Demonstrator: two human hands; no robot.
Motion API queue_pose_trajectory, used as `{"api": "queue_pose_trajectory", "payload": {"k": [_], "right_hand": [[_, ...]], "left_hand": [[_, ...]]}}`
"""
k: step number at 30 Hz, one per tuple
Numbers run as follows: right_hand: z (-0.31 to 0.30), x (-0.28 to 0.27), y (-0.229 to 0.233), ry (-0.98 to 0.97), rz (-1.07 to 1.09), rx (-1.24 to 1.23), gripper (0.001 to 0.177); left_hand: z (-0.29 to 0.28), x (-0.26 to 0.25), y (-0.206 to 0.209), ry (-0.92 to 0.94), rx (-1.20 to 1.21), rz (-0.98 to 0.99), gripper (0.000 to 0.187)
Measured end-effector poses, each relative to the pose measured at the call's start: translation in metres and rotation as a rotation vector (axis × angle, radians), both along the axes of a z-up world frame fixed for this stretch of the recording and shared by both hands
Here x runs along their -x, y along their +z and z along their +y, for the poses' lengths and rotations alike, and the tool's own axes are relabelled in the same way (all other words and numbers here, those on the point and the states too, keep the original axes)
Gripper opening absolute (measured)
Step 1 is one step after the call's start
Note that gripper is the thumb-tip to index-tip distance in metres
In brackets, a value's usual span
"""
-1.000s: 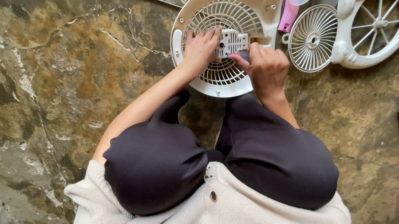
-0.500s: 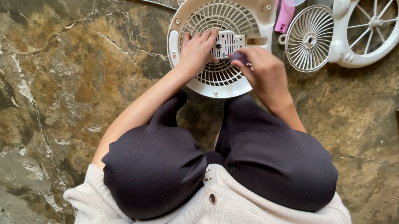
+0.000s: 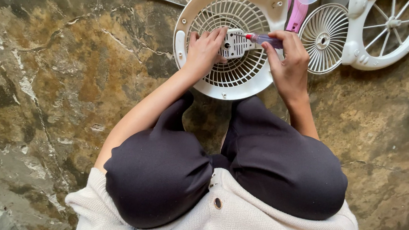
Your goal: The person reassembles a small white electric fan by attaching the fan blade to the motor, securing the front grille, and fastening the rear grille with screws. The person uses a screwdriver to tighten the screws and ensures all components are properly aligned.
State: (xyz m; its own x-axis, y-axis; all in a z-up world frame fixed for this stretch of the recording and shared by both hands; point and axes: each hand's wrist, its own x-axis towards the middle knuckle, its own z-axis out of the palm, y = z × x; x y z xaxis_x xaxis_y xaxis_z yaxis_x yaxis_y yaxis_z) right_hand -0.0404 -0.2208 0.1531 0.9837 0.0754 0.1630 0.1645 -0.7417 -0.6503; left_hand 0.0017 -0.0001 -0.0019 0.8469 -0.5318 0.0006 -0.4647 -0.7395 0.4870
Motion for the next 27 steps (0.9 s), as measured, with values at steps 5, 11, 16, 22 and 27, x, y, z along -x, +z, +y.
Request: {"api": "queue_pose_trajectory", "payload": {"k": [5,11,16,22,27], "right_hand": [[0.0,-0.003,0.001,0.043,0.006,0.0,0.021],[0.005,-0.011,-0.003,0.107,0.019,0.056,0.018],[0.015,-0.017,0.001,0.199,-0.065,0.256,0.017],[0.029,-0.036,0.009,0.323,0.087,0.356,0.015],[0.014,-0.054,0.03,0.43,0.038,0.292,0.018]], "left_hand": [[-0.001,-0.001,0.001,0.009,0.0,-0.01,0.097],[-0.001,-0.001,0.0,0.006,0.0,-0.027,0.098],[-0.001,-0.001,-0.001,-0.003,-0.015,-0.015,0.1],[-0.001,-0.002,0.0,0.002,0.003,-0.026,0.099],[-0.001,-0.007,0.004,0.008,0.026,-0.016,0.1]]}}
